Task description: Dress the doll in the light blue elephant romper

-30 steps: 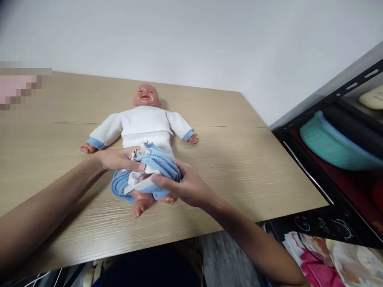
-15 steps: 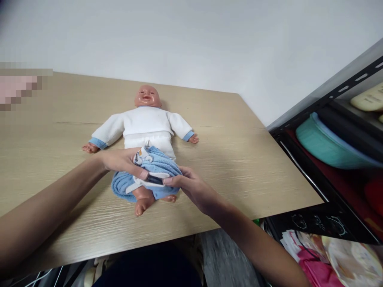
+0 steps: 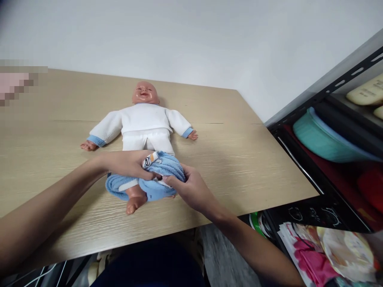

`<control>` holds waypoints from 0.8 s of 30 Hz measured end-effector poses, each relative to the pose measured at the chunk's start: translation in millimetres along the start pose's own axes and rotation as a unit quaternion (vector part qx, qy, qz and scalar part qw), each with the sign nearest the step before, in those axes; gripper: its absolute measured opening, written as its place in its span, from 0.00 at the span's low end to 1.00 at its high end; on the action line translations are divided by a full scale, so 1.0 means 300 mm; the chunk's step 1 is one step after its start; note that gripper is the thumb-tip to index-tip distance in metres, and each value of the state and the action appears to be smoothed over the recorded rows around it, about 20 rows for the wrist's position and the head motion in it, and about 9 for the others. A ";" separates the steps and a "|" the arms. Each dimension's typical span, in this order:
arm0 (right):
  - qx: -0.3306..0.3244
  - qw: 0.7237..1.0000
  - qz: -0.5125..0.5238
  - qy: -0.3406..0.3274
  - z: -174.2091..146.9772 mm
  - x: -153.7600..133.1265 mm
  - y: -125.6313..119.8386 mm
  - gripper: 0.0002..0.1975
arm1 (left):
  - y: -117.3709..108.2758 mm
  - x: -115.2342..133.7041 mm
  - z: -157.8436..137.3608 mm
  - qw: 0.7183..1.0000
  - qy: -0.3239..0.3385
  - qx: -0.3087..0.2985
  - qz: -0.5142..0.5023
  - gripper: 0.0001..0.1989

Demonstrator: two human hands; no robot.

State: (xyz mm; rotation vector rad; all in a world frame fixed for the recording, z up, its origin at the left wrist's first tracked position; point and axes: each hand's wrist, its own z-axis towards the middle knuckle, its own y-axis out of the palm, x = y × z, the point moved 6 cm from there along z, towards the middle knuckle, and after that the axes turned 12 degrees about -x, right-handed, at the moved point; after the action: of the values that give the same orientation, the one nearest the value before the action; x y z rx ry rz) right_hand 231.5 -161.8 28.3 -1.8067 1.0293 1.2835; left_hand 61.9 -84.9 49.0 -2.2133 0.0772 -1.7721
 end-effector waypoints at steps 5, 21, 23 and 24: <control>0.076 0.971 -0.222 -0.040 -0.045 -0.077 -0.050 0.06 | 0.018 -0.009 0.000 0.999 0.007 -0.046 -0.020 0.11; 0.045 0.960 -0.276 0.022 -0.116 0.000 0.017 0.05 | 0.093 -0.005 -0.018 0.953 -0.023 -0.209 -0.217 0.16; 0.074 0.952 -0.296 0.025 -0.122 0.006 0.008 0.04 | 0.080 0.004 -0.004 0.969 -0.001 -0.165 -0.181 0.16; 0.073 0.952 -0.296 0.030 -0.122 0.013 0.005 0.04 | 0.080 0.007 0.002 0.974 0.005 -0.152 -0.167 0.16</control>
State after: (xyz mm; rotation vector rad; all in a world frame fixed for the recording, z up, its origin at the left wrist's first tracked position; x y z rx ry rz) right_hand 246.1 -195.1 34.5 -1.8493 0.5234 0.7678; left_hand 66.6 -108.0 44.5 -2.5564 -0.0274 -2.0659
